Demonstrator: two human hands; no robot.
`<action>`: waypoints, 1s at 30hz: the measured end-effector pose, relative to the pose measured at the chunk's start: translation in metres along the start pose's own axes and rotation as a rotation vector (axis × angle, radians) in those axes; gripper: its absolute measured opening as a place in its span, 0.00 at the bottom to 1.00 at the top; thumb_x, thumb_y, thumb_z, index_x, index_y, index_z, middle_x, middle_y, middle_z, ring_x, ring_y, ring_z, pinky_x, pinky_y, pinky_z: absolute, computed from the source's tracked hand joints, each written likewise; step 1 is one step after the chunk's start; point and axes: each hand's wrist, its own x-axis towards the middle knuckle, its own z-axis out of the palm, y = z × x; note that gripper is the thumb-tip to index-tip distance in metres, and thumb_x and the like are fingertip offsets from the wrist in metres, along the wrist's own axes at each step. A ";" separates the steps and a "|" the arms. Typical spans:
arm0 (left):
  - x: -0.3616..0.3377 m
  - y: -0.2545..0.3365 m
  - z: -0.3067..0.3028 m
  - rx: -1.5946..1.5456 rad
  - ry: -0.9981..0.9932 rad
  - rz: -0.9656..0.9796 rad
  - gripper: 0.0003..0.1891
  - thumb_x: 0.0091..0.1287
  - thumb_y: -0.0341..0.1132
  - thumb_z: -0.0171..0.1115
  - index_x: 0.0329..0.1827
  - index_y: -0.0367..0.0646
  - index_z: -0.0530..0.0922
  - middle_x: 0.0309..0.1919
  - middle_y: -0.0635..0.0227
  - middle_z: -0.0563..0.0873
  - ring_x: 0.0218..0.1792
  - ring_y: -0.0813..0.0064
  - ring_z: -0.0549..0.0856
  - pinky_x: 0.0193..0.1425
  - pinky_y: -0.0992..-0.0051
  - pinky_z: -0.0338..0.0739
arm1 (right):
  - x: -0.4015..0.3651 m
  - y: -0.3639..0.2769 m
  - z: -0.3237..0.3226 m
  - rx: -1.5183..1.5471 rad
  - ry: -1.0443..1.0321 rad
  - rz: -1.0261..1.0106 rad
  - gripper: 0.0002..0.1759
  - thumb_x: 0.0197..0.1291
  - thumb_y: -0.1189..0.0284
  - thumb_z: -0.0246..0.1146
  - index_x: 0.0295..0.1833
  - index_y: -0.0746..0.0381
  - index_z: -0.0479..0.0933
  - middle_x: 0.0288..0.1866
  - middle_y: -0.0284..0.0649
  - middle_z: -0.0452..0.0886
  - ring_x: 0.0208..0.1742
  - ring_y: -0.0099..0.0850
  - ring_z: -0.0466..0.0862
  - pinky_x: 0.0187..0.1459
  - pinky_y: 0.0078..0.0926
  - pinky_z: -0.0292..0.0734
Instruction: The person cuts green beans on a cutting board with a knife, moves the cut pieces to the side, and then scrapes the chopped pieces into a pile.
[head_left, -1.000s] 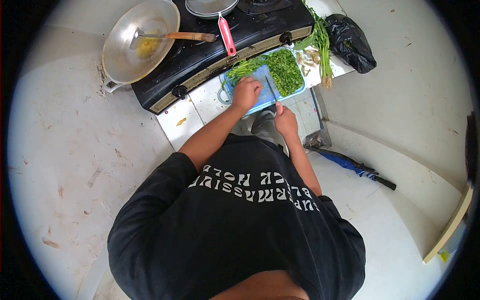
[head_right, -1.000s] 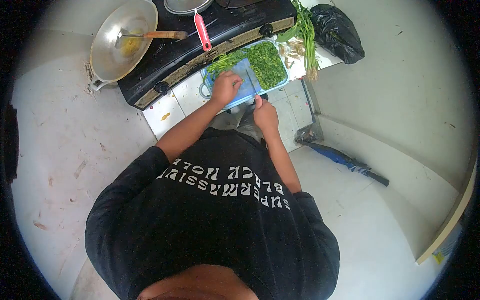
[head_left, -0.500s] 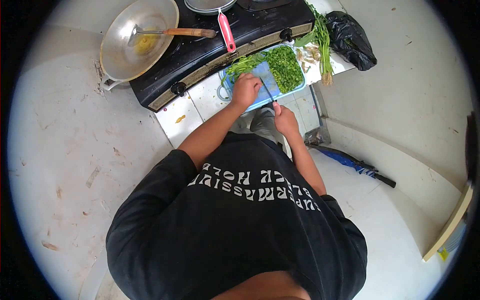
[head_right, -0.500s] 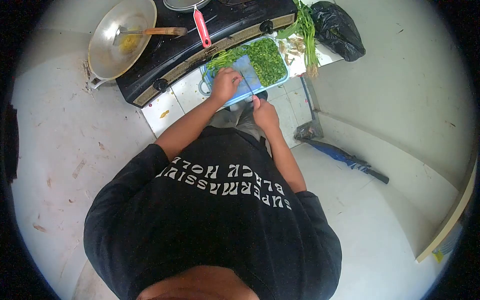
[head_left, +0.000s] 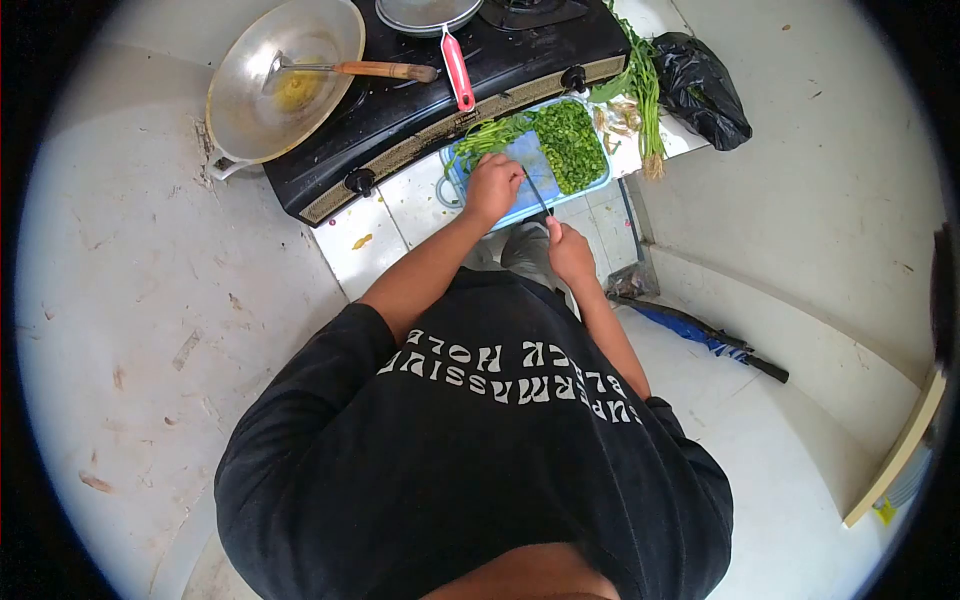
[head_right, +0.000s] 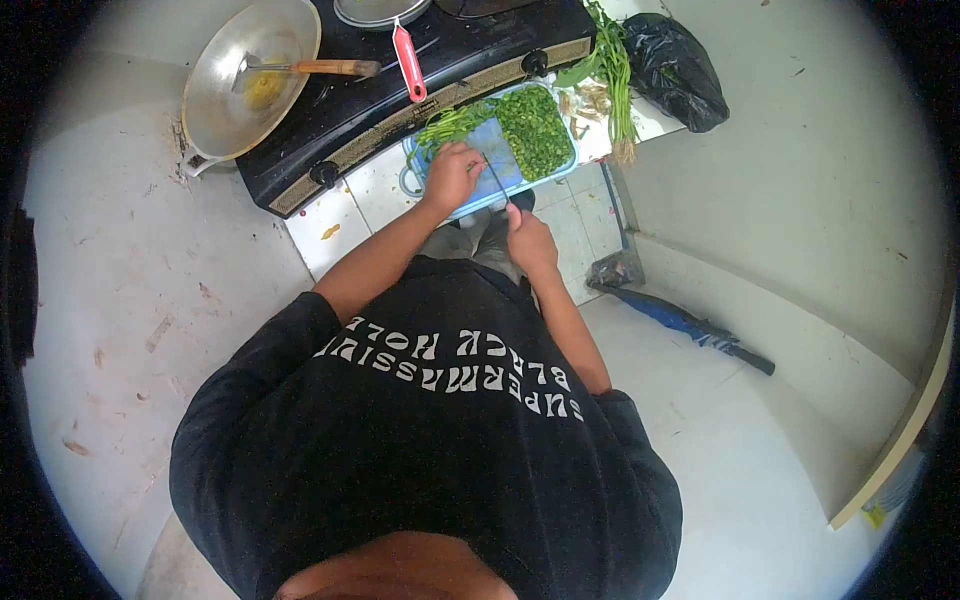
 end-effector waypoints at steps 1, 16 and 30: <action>0.000 -0.001 0.000 0.002 0.003 -0.003 0.03 0.58 0.29 0.73 0.34 0.43 0.88 0.33 0.60 0.86 0.42 0.52 0.82 0.49 0.57 0.77 | -0.002 0.001 0.000 -0.003 -0.011 0.009 0.36 0.80 0.44 0.42 0.49 0.66 0.82 0.49 0.65 0.86 0.54 0.66 0.84 0.56 0.61 0.77; -0.001 -0.002 0.003 -0.031 0.026 -0.030 0.05 0.55 0.27 0.76 0.31 0.41 0.86 0.33 0.61 0.87 0.41 0.53 0.83 0.48 0.58 0.77 | -0.007 -0.006 -0.001 0.045 0.003 0.000 0.34 0.80 0.45 0.43 0.52 0.64 0.83 0.47 0.63 0.86 0.52 0.65 0.85 0.54 0.61 0.77; -0.004 -0.003 -0.003 -0.031 -0.003 0.007 0.03 0.57 0.28 0.72 0.34 0.43 0.87 0.36 0.59 0.86 0.46 0.51 0.82 0.51 0.57 0.79 | 0.011 -0.009 -0.007 0.101 0.173 -0.046 0.33 0.80 0.48 0.45 0.46 0.66 0.83 0.43 0.65 0.85 0.49 0.67 0.84 0.51 0.62 0.77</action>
